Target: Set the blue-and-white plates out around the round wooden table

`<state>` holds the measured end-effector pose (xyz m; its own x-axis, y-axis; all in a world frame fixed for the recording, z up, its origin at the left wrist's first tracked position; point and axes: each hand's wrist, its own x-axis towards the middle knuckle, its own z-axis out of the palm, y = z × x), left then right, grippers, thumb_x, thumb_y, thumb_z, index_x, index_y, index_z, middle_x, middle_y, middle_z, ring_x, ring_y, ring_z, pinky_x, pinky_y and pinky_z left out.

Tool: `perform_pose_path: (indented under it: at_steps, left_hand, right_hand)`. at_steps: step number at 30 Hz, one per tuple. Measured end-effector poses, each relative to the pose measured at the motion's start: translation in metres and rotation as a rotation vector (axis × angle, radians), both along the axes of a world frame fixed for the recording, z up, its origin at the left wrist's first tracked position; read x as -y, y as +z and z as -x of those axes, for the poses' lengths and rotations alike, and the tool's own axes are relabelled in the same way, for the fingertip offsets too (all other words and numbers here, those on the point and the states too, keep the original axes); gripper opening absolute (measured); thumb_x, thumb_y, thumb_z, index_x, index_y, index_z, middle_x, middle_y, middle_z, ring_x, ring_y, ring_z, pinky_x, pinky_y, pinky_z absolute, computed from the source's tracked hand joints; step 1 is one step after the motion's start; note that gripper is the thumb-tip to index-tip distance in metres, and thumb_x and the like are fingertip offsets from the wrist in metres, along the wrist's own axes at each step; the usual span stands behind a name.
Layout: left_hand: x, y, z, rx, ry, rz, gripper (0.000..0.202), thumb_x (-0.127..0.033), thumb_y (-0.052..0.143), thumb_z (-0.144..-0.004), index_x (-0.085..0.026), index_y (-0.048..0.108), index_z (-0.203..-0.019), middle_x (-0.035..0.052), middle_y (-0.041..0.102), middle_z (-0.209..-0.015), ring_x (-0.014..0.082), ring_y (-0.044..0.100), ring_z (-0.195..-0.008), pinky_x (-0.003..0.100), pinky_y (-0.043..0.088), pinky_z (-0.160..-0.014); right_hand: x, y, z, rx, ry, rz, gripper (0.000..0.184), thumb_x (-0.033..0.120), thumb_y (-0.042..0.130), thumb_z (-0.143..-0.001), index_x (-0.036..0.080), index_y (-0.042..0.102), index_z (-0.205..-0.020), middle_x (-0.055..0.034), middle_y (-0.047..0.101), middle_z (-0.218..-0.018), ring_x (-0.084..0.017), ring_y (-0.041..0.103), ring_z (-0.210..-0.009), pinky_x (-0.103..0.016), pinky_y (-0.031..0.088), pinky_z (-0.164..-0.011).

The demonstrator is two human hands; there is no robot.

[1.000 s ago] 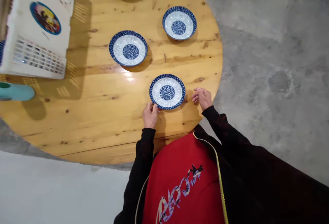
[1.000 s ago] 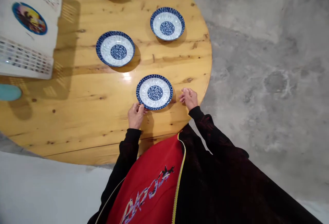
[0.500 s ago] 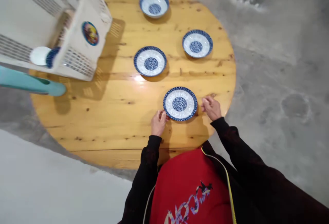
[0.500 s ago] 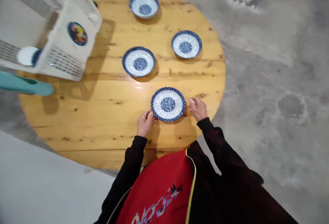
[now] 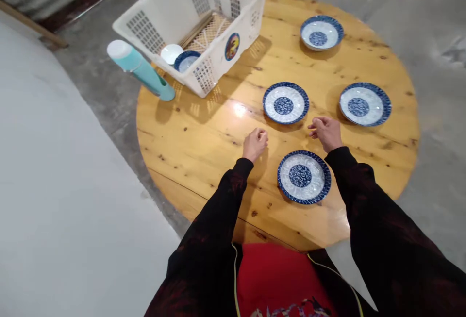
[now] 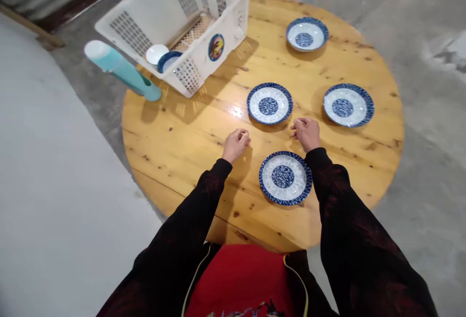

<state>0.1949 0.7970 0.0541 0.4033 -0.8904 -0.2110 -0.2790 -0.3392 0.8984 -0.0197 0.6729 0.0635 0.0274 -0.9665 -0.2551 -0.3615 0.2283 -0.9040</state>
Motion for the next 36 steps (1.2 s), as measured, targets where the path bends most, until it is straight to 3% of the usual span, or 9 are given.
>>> perform_pose_path:
  at_steps: [6, 9, 12, 15, 19, 25, 31, 36]
  left_hand:
    - [0.018, -0.004, -0.006, -0.007, 0.031, -0.018, 0.018, -0.028, 0.05, -0.09, -0.019, 0.063, -0.098, 0.0036, 0.072, -0.08, 0.0166, 0.069, -0.074, 0.026, 0.049, -0.073]
    - [0.014, -0.009, -0.007, -0.043, 0.036, -0.029, 0.019, -0.028, 0.05, -0.09, -0.018, 0.063, -0.1, 0.0036, 0.072, -0.078, 0.0169, 0.069, -0.073, 0.026, 0.049, -0.073]
    - [0.007, -0.019, -0.01, -0.09, 0.071, -0.039, 0.023, -0.031, 0.049, -0.092, -0.017, 0.062, -0.104, 0.0047, 0.073, -0.082, 0.0151, 0.068, -0.069, 0.026, 0.05, -0.07]
    - [0.0, -0.027, -0.019, -0.148, 0.126, -0.031, 0.03, -0.035, 0.048, -0.093, -0.016, 0.059, -0.114, 0.0065, 0.072, -0.088, 0.0131, 0.067, -0.067, 0.024, 0.05, -0.067]
    - [-0.017, -0.03, -0.038, -0.177, 0.182, -0.009, 0.035, -0.038, 0.05, -0.093, -0.015, 0.056, -0.119, 0.0068, 0.071, -0.088, 0.0131, 0.068, -0.068, 0.024, 0.051, -0.07]
    - [-0.079, -0.023, -0.086, -0.05, 0.297, -0.039, 0.029, -0.036, 0.047, -0.092, -0.016, 0.063, -0.105, 0.0021, 0.067, -0.064, 0.0167, 0.067, -0.063, 0.026, 0.051, -0.067]
    - [-0.145, -0.01, -0.139, 0.153, 0.421, -0.119, 0.025, -0.025, 0.048, -0.084, -0.018, 0.068, -0.098, 0.0009, 0.065, -0.058, 0.02, 0.065, -0.064, 0.029, 0.05, -0.071]
    - [-0.167, -0.007, -0.156, 0.159, 0.41, -0.126, 0.028, -0.024, 0.047, -0.082, -0.018, 0.068, -0.1, -0.0004, 0.064, -0.058, 0.0199, 0.065, -0.063, 0.03, 0.049, -0.074]
  right_hand:
    - [0.043, -0.027, -0.041, 0.066, -0.091, -0.101, 0.005, 0.021, 0.054, -0.083, 0.016, 0.055, -0.084, 0.0023, 0.057, -0.064, -0.009, 0.055, -0.041, -0.018, 0.044, -0.035]
    - [0.046, -0.037, -0.048, 0.027, -0.059, -0.041, 0.001, 0.017, 0.057, -0.079, 0.017, 0.055, -0.078, 0.003, 0.057, -0.062, -0.009, 0.054, -0.043, -0.019, 0.046, -0.037]
    - [0.039, -0.041, -0.052, -0.003, -0.04, 0.0, 0.008, 0.012, 0.055, -0.077, 0.016, 0.057, -0.07, -0.0019, 0.059, -0.062, -0.01, 0.056, -0.047, -0.021, 0.048, -0.041]
    - [0.023, -0.041, -0.059, -0.014, -0.025, -0.05, 0.013, 0.007, 0.055, -0.074, 0.016, 0.057, -0.065, -0.0068, 0.06, -0.059, -0.012, 0.057, -0.047, -0.022, 0.047, -0.043]
    - [-0.007, -0.038, -0.078, -0.019, 0.072, -0.073, 0.011, 0.008, 0.057, -0.067, 0.017, 0.056, -0.061, -0.0044, 0.059, -0.052, -0.014, 0.054, -0.043, -0.025, 0.047, -0.038]
    - [-0.064, -0.032, -0.139, 0.035, 0.334, -0.114, 0.01, 0.009, 0.052, -0.066, 0.017, 0.057, -0.062, -0.0009, 0.058, -0.048, -0.014, 0.056, -0.041, -0.023, 0.048, -0.038]
    - [-0.129, -0.034, -0.196, 0.066, 0.447, -0.185, 0.008, 0.012, 0.051, -0.067, 0.019, 0.054, -0.066, -0.0025, 0.061, -0.05, -0.018, 0.062, -0.047, -0.026, 0.052, -0.043]
    - [-0.156, -0.034, -0.209, 0.075, 0.429, -0.221, 0.007, 0.013, 0.051, -0.068, 0.02, 0.053, -0.069, -0.0029, 0.064, -0.055, -0.021, 0.066, -0.052, -0.028, 0.054, -0.045]
